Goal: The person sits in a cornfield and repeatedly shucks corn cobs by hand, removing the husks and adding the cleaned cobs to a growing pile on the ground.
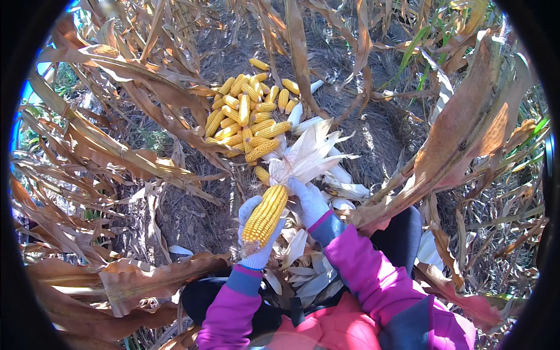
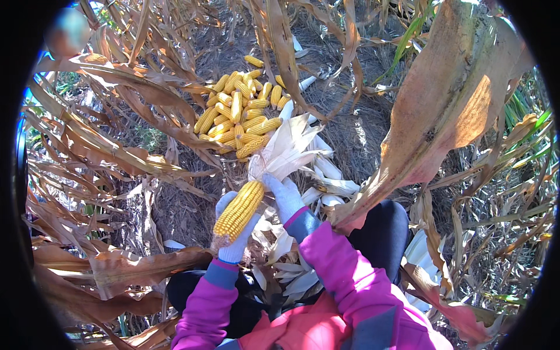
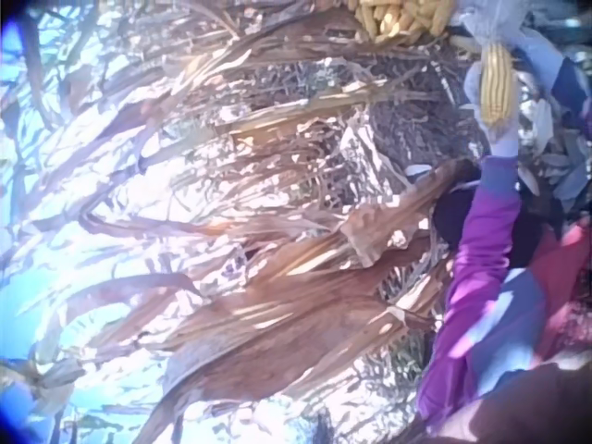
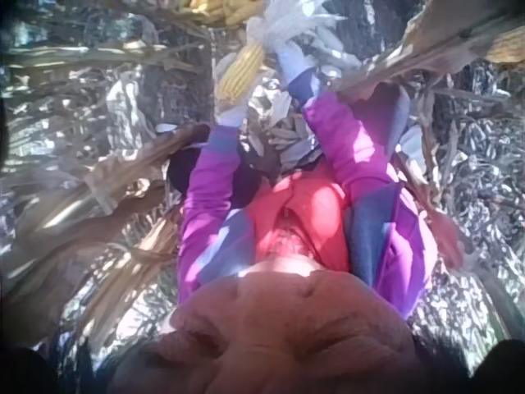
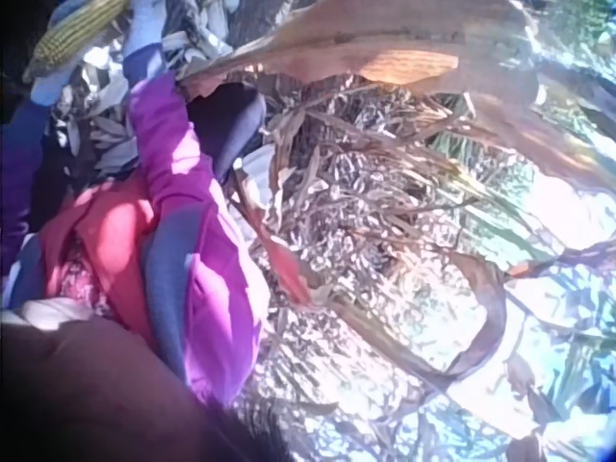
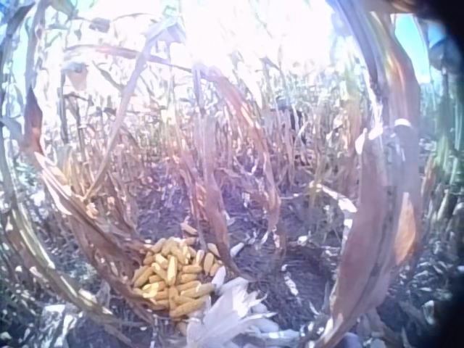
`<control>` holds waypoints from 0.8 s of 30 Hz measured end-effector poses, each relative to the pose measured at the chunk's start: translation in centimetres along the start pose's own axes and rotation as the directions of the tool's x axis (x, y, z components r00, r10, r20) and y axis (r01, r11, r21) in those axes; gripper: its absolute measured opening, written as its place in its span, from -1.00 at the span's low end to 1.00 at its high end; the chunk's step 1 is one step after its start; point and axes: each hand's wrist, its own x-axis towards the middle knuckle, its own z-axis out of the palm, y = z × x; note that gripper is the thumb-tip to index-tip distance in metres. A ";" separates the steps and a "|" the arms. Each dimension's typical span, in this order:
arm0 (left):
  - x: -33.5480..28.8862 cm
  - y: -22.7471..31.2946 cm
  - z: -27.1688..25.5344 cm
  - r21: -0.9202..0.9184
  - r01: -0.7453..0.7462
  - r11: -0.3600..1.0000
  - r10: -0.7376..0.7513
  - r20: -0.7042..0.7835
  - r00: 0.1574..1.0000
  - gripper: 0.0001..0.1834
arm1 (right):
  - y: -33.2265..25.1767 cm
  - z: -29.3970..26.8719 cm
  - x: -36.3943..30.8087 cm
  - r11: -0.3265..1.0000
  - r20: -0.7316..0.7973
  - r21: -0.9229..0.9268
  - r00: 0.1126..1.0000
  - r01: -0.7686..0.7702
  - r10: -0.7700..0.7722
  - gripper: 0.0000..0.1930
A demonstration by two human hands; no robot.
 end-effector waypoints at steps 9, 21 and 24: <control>-1.3 -0.6 1.5 -0.181 0.403 0.897 -0.377 0.163 0.912 -0.41 | -0.5 -0.3 0.9 0.960 -0.074 0.229 0.986 0.160 -0.147 -0.70; -1.0 0.8 1.9 -0.139 0.605 0.784 -0.587 0.152 0.796 -0.39 | -0.7 -0.1 -0.9 0.495 0.281 -0.758 0.898 0.424 -0.339 -0.49; -1.0 -1.3 1.0 0.305 0.037 0.952 -0.113 0.235 0.965 -0.47 | -1.1 -0.1 -0.6 0.193 0.579 -0.732 0.746 0.654 -0.329 -0.67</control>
